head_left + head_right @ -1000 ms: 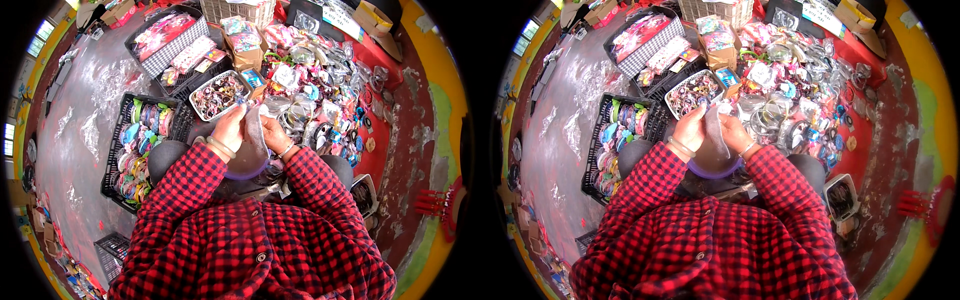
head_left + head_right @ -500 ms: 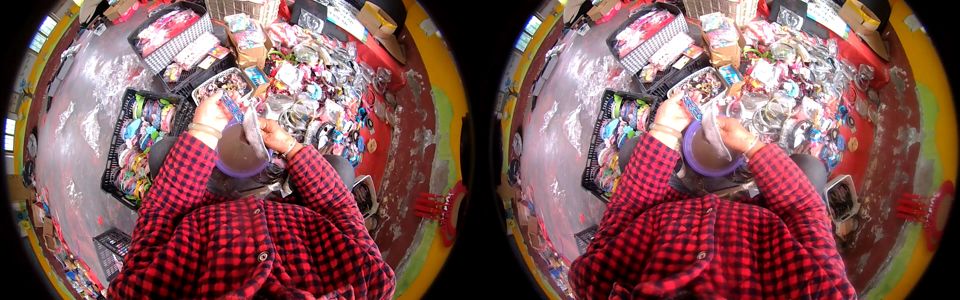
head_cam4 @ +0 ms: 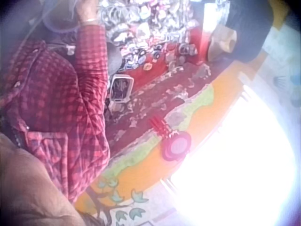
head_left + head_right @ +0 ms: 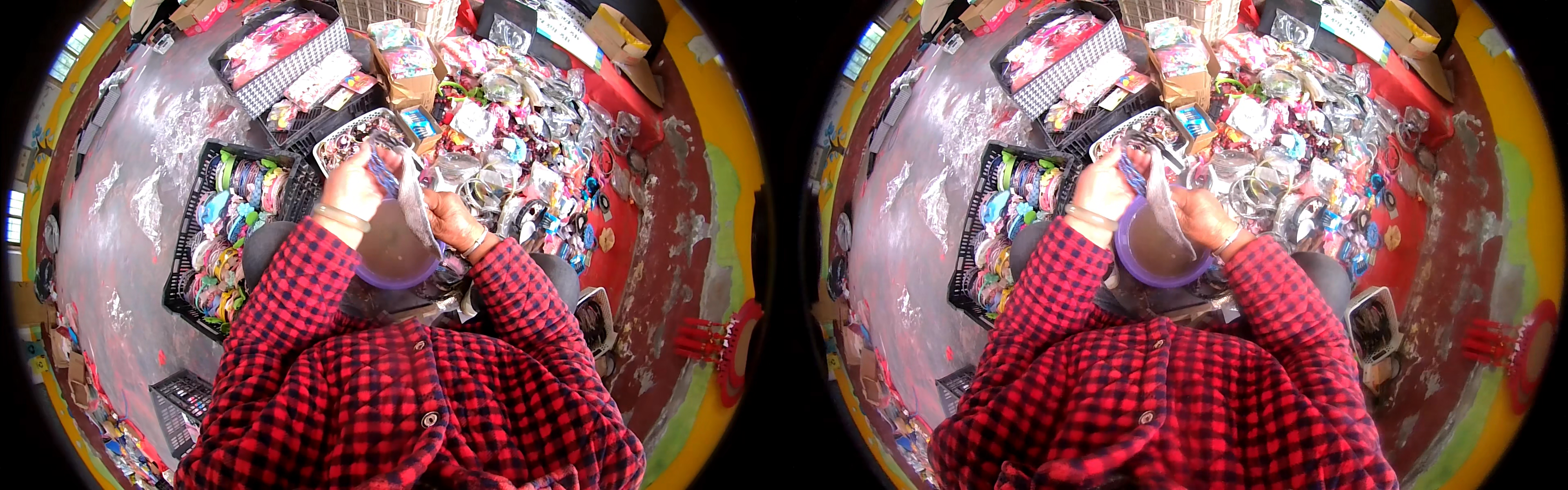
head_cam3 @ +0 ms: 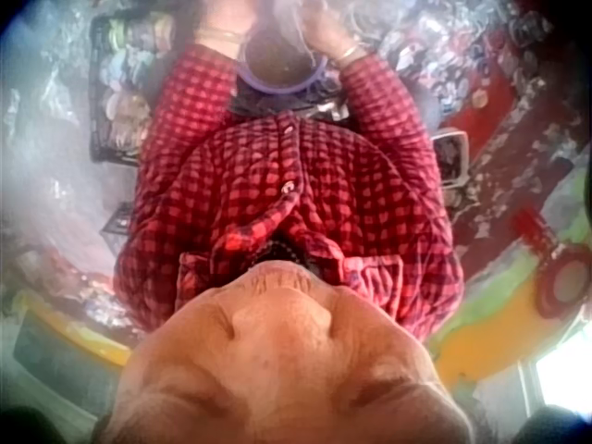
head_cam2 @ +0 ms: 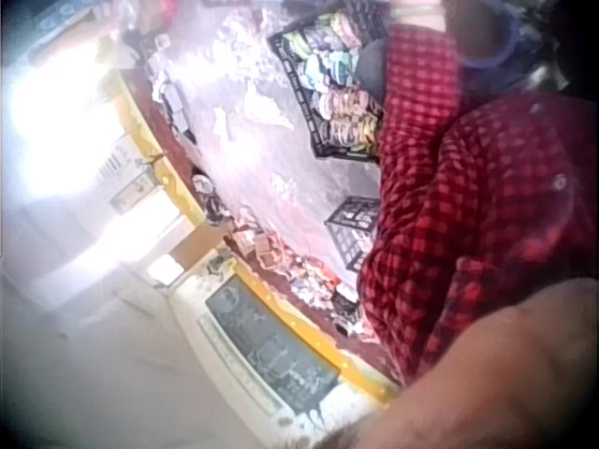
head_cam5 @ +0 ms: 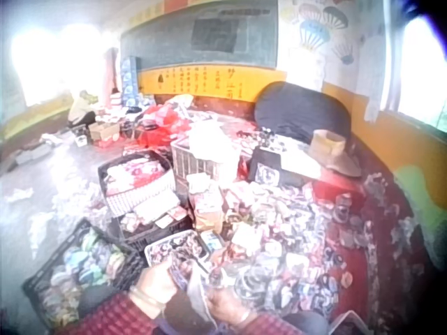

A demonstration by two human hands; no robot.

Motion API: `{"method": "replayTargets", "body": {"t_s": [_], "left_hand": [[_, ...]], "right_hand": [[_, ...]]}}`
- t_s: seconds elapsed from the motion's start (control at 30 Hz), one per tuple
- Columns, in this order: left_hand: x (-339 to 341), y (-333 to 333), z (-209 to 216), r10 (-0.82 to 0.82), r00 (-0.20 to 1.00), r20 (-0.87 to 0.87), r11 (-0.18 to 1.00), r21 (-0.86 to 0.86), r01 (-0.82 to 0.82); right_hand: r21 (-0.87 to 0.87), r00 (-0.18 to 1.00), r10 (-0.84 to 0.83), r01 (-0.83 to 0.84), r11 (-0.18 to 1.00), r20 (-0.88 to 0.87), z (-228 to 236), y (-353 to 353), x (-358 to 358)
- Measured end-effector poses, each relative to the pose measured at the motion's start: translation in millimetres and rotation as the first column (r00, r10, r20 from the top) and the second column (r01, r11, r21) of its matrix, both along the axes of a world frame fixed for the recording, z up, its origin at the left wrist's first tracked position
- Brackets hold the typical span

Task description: The person sits on the floor and sorts through various hair accessories, including hair ties and headbands, from plastic bags and crates. They pick up items, inspect them, and place them into a black crate.

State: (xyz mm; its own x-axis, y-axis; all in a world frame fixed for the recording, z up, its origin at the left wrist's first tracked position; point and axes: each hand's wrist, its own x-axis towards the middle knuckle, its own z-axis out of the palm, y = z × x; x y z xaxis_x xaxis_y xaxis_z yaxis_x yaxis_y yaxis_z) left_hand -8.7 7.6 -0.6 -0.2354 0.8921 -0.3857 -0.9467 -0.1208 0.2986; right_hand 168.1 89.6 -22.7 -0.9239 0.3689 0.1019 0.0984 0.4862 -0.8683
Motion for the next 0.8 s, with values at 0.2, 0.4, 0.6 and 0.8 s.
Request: {"method": "replayTargets", "body": {"t_s": [0.2,0.4,0.6,0.8], "left_hand": [[-22,-6,14,0.044,0.999,-0.017,0.998,0.036,-0.043],[-25,-6,15,-0.005,1.000,0.000,1.000,-0.004,0.005],[-43,-11,12,-0.013,0.999,0.035,0.995,0.099,0.009],[-71,-27,19,0.288,0.953,-0.096,0.942,0.208,-0.264]], "right_hand": [[-0.168,0.993,0.090,-0.101,0.981,-0.070,1,-3,4],[-0.050,0.994,0.071,-0.075,0.996,-0.083,15,-3,14],[-0.318,0.987,-0.063,0.107,0.942,0.147,22,0,36],[-0.705,0.825,-0.565,0.421,0.571,0.034,-37,64,92]]}}
